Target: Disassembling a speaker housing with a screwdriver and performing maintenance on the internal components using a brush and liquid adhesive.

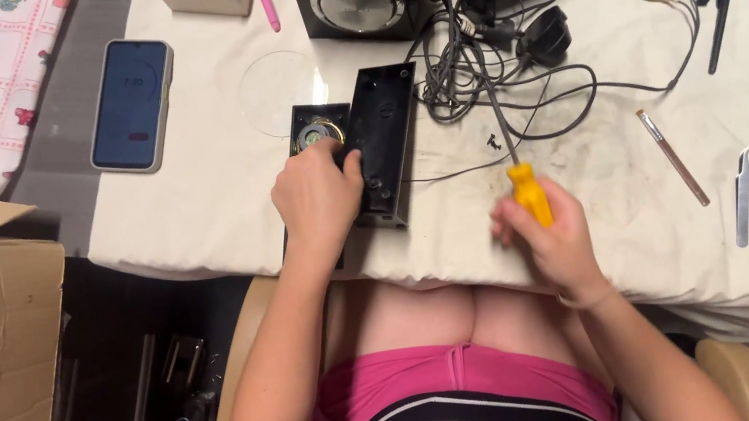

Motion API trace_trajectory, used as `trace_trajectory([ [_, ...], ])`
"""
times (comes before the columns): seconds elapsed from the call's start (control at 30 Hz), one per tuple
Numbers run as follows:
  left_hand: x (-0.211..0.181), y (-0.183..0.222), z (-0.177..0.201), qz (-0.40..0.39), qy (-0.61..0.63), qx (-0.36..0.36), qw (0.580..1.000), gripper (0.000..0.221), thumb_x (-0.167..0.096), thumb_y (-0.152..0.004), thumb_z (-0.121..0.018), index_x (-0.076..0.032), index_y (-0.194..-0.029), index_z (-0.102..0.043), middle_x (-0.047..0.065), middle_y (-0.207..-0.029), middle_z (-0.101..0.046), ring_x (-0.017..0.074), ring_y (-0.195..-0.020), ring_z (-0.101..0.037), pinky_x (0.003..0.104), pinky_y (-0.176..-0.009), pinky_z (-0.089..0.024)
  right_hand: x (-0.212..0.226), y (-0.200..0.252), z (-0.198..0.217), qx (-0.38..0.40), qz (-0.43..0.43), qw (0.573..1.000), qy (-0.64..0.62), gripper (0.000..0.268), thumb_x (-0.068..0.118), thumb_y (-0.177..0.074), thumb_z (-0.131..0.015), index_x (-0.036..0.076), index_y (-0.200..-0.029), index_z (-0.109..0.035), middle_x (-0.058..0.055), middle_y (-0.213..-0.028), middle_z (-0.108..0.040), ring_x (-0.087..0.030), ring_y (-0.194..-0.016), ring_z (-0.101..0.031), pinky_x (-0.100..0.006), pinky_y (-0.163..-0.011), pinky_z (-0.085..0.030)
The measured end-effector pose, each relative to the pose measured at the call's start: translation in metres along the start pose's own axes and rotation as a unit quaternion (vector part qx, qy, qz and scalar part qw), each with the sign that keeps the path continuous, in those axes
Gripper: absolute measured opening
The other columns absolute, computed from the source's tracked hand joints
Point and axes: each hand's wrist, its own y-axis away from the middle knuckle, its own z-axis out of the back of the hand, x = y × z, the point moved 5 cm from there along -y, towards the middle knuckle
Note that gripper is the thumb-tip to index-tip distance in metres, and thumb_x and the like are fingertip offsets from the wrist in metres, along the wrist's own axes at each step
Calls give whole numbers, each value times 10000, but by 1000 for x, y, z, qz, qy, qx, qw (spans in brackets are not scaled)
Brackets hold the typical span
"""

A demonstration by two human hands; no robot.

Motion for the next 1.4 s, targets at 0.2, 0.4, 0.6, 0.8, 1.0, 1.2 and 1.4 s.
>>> trace_trajectory([
  [0.2,-14,17,24,-13,54,-29,998,241,-204,-926,-649,-68,-1068,-788,150,-790,-731,405,-773,-751,520,-711,-598,30,-54,-55,-22,39,999,-2,234,258,-1050,-653,34,-994,-619,-91,-733,-663,-138,-561,-643,-231,-544,-540],
  [0.4,-10,22,27,-18,41,4,999,250,-199,-920,-600,-36,-1027,-756,216,-766,-716,492,-776,-737,577,-703,-581,26,-73,-54,-70,76,994,-32,320,369,-1105,-522,58,-1096,-598,46,-698,-459,-51,-564,-532,-190,-542,-508],
  [0.6,0,16,34,13,101,16,995,222,-195,-948,-553,-22,-1000,-681,254,-767,-711,547,-829,-715,616,-752,-549,25,-76,-45,-51,95,993,-39,333,-105,-946,-630,108,-1038,-391,-132,-916,-694,-189,-776,-743,-263,-698,-639],
  [0.8,-3,16,36,14,117,51,992,259,-325,-970,-545,-96,-977,-666,174,-710,-719,507,-838,-725,581,-772,-549,23,-129,-86,14,132,969,208,246,-91,-852,-719,12,-999,-550,-141,-879,-770,-185,-649,-724,-300,-594,-589],
  [1.0,24,4,60,40,148,-16,988,402,-493,-1011,-455,-148,-886,-619,-5,-481,-507,295,-520,-542,452,-585,-383,22,-166,-126,-52,114,792,598,401,-48,-742,-618,172,-1077,-612,-162,-790,-694,-457,-736,-658,-561,-541,-482],
  [1.2,48,-7,68,53,201,-62,976,406,-478,-1011,-466,-133,-951,-671,-52,-475,-442,176,-477,-456,380,-562,-373,10,-177,-126,-48,209,741,636,404,-90,-686,-596,200,-965,-635,-59,-639,-662,-377,-558,-624,-477,-395,-412],
  [1.4,41,-6,66,17,196,-65,978,372,-473,-1017,-514,-151,-925,-676,-55,-480,-444,161,-468,-456,379,-544,-364,11,-175,-128,-8,184,740,647,365,-107,-687,-568,157,-934,-614,-94,-630,-653,-390,-577,-654,-483,-424,-450],
])
